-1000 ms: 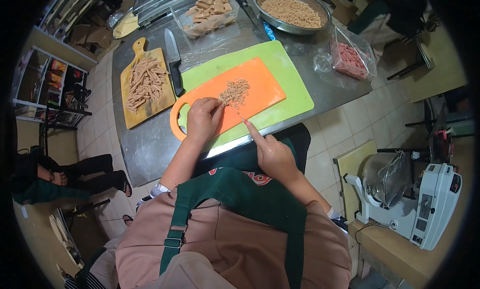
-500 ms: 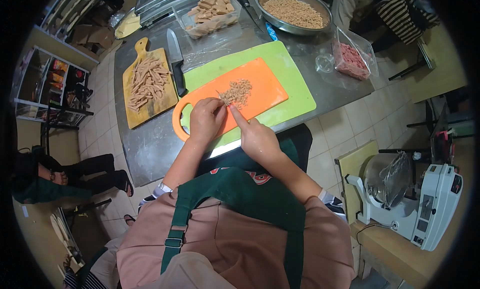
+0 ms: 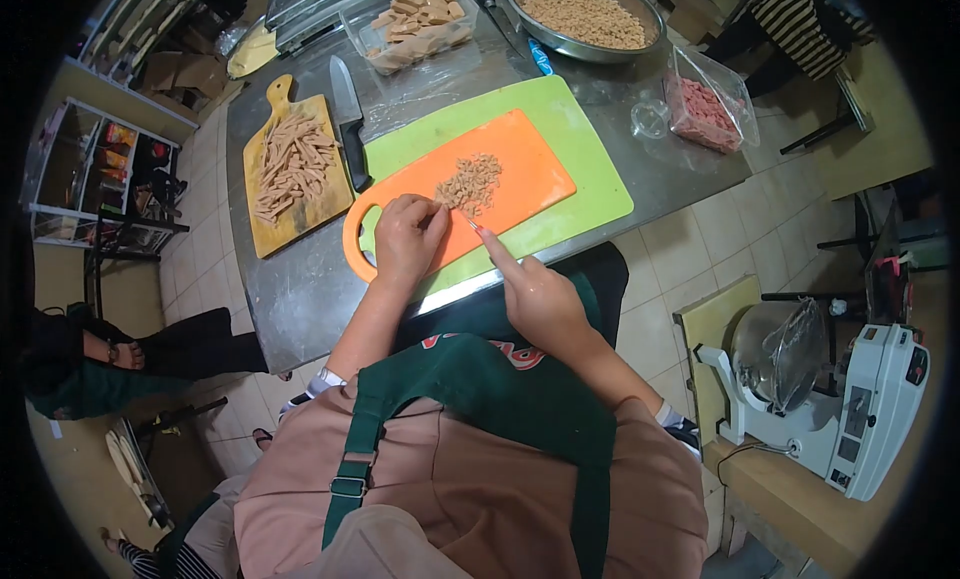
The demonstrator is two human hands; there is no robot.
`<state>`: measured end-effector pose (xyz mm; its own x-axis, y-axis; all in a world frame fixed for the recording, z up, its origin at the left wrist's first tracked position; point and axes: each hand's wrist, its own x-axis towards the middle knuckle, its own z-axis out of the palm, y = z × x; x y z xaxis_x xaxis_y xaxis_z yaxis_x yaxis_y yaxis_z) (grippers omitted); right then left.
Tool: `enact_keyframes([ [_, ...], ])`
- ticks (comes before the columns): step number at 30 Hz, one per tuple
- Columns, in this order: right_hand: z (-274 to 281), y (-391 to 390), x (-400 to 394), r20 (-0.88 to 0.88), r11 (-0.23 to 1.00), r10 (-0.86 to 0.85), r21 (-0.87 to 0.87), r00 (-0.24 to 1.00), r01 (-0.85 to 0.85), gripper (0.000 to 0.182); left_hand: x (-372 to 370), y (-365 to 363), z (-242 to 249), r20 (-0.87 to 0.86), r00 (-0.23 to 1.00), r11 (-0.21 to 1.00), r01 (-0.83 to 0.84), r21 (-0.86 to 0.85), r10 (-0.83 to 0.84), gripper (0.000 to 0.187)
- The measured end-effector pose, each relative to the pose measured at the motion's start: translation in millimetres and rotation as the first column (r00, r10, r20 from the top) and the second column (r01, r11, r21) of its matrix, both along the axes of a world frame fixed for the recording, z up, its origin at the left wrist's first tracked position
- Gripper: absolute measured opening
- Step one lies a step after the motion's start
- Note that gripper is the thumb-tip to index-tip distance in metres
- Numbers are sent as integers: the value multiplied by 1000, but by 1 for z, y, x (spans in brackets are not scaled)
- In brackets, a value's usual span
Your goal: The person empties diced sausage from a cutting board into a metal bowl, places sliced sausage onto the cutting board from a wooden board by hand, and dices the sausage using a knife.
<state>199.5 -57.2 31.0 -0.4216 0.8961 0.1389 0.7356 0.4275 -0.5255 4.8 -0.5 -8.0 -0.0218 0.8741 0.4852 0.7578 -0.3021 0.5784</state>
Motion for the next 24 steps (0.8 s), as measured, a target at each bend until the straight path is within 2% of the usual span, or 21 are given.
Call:
enact_keyframes([
  [4,-1,13,-16,73,998,33,-48,997,-29,65,1,0,1,15,1000,1000,0,15,0,11],
  [6,-4,18,-22,164,999,32,-34,986,-26,66,0,-1,0,6,1000,999,17,28,-17,10],
  [13,-4,11,-21,193,1000,28,-12,981,-27,66,0,-4,-1,18,999,999,37,27,-38,7],
  [22,-5,-10,7,55,1000,21,20,998,-22,61,-5,-10,3,-8,999,999,32,-10,-32,7],
  [24,-3,-5,5,-28,1000,13,-17,1000,-14,62,-7,-10,3,-28,999,998,36,-42,-37,8],
])
